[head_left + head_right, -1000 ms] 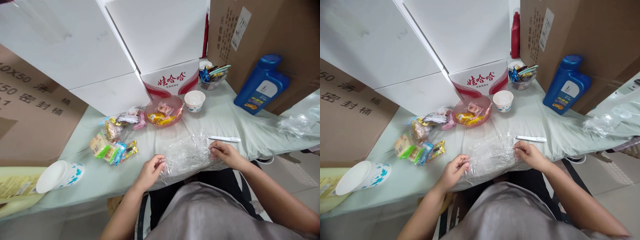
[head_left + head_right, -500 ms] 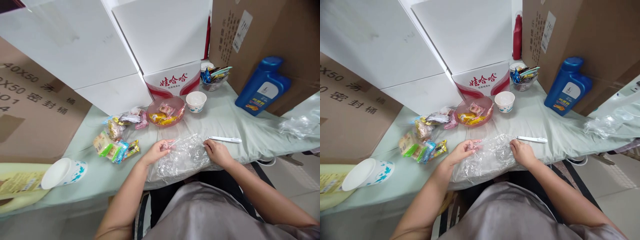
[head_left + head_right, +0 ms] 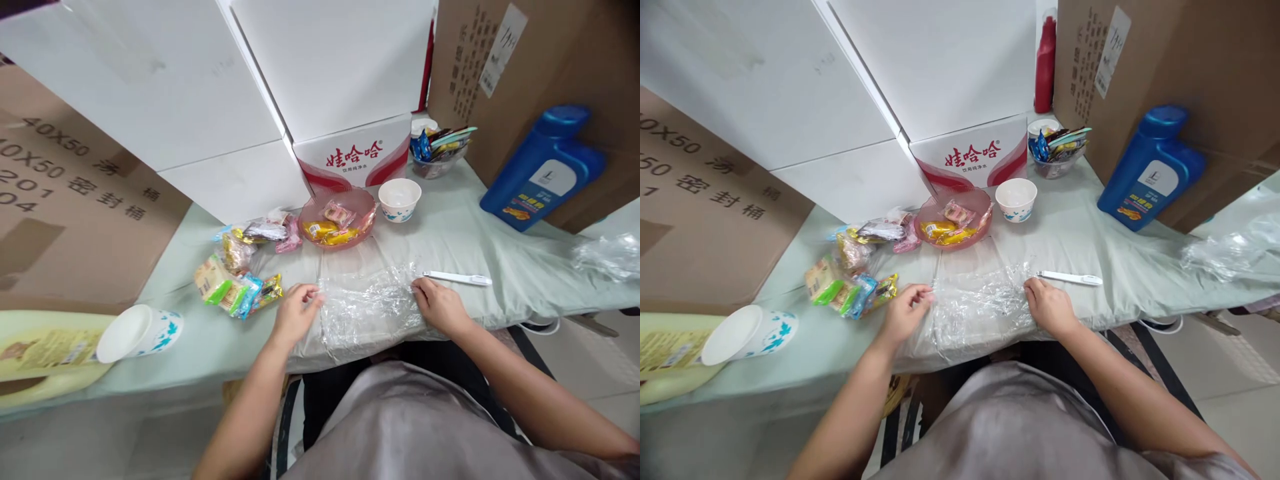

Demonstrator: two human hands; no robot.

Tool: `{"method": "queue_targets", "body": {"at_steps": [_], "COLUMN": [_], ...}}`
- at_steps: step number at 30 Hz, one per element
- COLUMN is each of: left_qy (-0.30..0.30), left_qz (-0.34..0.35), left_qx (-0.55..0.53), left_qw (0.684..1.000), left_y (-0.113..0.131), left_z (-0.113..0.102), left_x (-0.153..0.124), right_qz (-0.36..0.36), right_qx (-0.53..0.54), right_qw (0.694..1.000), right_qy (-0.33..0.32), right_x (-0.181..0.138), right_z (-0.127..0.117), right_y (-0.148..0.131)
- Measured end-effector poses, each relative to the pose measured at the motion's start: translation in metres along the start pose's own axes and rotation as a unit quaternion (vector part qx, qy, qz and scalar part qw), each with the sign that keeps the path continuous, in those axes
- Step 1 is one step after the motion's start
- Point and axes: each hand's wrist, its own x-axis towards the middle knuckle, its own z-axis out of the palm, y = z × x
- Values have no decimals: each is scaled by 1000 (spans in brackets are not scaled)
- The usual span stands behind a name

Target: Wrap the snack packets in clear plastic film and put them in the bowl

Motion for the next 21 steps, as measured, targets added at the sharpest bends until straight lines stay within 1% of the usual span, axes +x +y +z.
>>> {"method": "queue_targets", "body": {"at_steps": [1,3,6,9,12,14,15,17,19,21], "left_qy": [-35,-70,-67,-69,-88,-72,-52,-1,46,73], "left_qz": [17,37,42,20,-50,-87,-95,-92,-77,-71], "left_qx": [8,30,7,-107,-263,-329,-343,-340,-317,-280], "left_qw": [999,996,997,992,960,938,933,936,944,954], "left_y": [7,19,26,26,24,25,25,26,23,18], "left_z": [3,8,10,8,7,8,9,12,17,25], "left_x": [-6,-14,-21,-26,-27,-25,-22,-14,-5,3], "right_qz": [-1,0,-7,-19,8,33,41,45,37,29], "right_qx": [1,6,37,106,193,242,258,262,223,152], "right_qw": [1000,1000,999,994,981,969,964,964,974,987], "right_qy": [1,2,0,-1,-26,-43,-44,-24,11,36], "right_x": [0,0,0,-3,-8,-10,-10,-8,-3,3], "right_z": [0,0,-4,-12,-23,-28,-30,-32,-31,-28], "right_y": [0,0,2,6,9,9,8,7,5,3]}}
